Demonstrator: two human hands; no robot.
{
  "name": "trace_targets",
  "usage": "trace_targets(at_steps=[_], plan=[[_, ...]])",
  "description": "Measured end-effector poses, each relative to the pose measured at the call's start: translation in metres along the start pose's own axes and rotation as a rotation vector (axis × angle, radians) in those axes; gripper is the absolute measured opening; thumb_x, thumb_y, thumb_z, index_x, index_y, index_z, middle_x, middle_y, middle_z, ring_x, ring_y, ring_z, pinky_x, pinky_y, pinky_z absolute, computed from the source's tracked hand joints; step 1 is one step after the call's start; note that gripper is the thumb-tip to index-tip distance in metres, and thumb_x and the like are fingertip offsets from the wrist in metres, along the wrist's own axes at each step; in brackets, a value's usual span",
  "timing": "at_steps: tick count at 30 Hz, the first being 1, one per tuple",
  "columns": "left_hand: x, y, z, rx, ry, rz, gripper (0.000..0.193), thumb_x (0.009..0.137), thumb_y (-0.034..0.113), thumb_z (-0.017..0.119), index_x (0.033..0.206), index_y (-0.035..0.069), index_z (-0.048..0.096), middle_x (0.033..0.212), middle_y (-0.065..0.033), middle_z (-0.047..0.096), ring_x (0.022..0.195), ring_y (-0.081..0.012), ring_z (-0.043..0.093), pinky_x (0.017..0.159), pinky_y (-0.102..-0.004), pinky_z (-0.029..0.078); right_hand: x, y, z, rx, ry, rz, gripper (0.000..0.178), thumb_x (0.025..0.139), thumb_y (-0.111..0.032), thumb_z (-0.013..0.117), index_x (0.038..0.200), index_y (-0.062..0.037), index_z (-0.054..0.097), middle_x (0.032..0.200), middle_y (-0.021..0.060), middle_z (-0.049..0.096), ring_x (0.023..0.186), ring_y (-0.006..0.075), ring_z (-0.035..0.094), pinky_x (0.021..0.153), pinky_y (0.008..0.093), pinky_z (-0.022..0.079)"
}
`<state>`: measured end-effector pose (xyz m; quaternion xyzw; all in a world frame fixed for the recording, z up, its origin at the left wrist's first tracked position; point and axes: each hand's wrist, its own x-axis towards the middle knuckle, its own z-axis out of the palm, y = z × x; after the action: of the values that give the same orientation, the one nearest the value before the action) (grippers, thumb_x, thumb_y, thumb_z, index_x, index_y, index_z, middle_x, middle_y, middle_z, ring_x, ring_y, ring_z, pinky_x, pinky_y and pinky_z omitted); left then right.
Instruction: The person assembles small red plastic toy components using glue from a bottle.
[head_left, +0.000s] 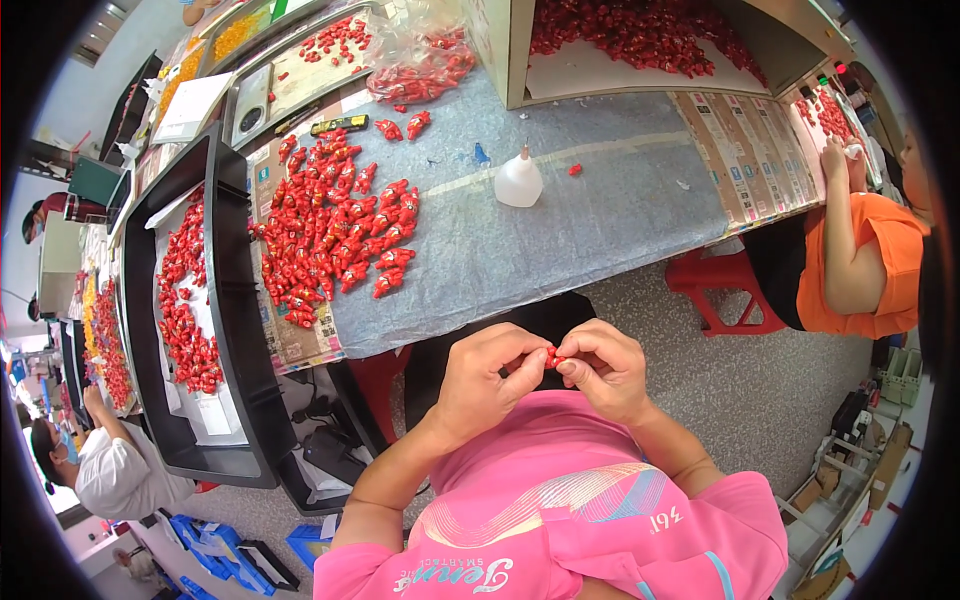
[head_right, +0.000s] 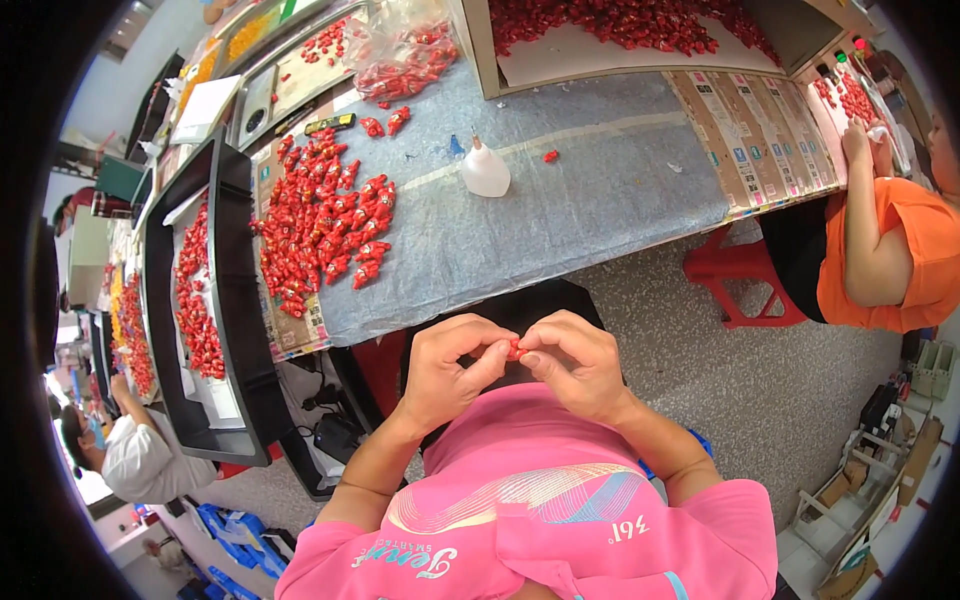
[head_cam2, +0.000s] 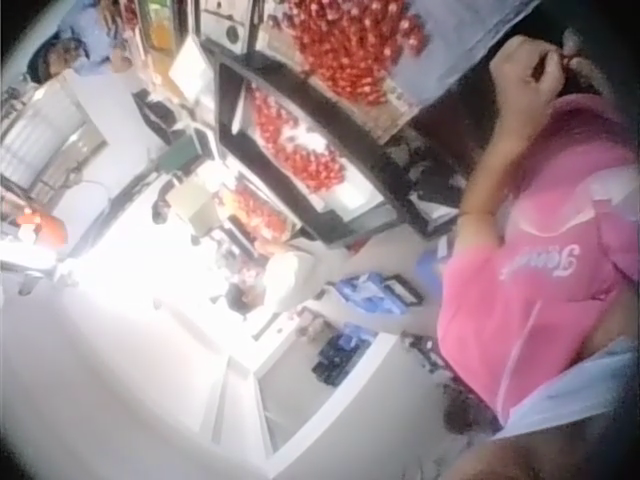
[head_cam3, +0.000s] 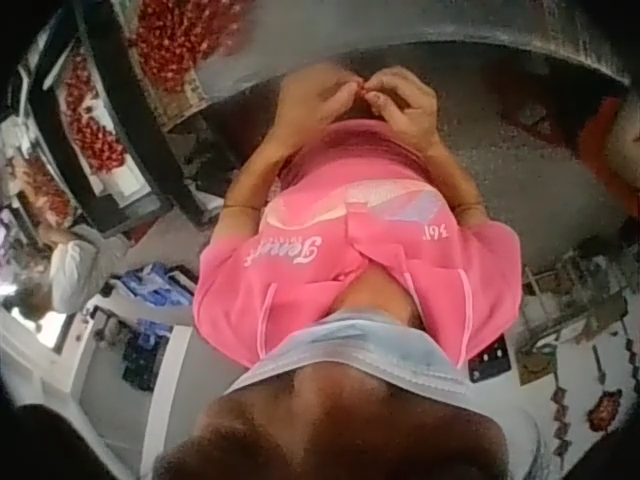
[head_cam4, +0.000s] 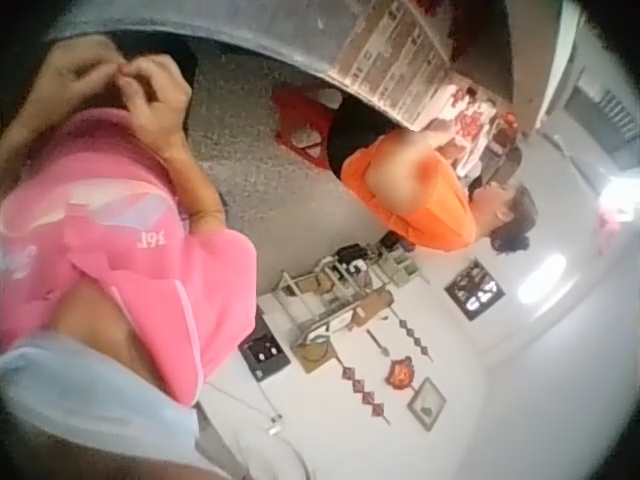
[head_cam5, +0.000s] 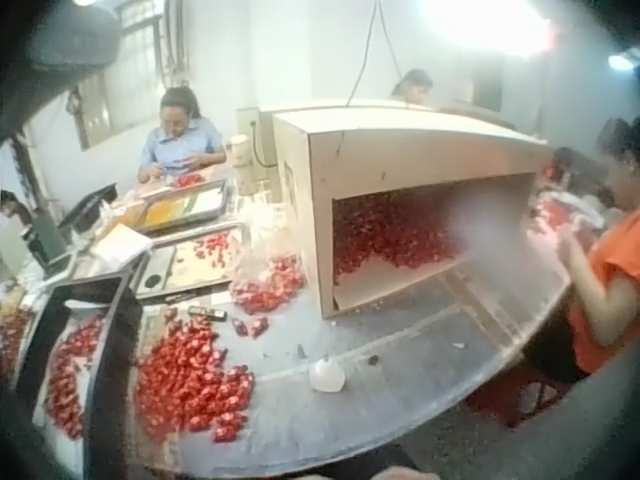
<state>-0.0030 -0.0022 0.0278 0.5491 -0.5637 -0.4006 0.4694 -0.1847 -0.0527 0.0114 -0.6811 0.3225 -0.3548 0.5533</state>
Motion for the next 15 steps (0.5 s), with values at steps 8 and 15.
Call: trace_targets(at_steps=[8, 15], plan=[[-0.0041, -0.0004, 0.0015, -0.055, -0.025, -0.084, 0.007, 0.084, 0.0, 0.062, 0.088, -0.003, 0.067, 0.078, -0.0078, 0.065, 0.06, -0.0107, 0.062, 0.053, -0.0212, 0.049, -0.0032, -0.0027, -0.002, 0.032, -0.028, 0.064, 0.012, 0.082, -0.006, 0.069, 0.091, 0.0005, 0.064, 0.087, 0.01, 0.062, 0.075, 0.0185, 0.062, 0.065, 0.0285, 0.051], [-0.0028, 0.0068, -0.0014, 0.003, -0.007, -0.052, 0.005, 0.081, 0.002, 0.063, 0.083, -0.001, 0.067, 0.072, -0.0069, 0.062, 0.057, -0.0107, 0.059, 0.051, -0.024, 0.046, -0.0018, -0.0017, 0.0009, -0.006, -0.043, -0.008, 0.012, 0.083, -0.007, 0.067, 0.091, 0.001, 0.063, 0.088, 0.0093, 0.061, 0.074, 0.0158, 0.061, 0.061, 0.0264, 0.051]])
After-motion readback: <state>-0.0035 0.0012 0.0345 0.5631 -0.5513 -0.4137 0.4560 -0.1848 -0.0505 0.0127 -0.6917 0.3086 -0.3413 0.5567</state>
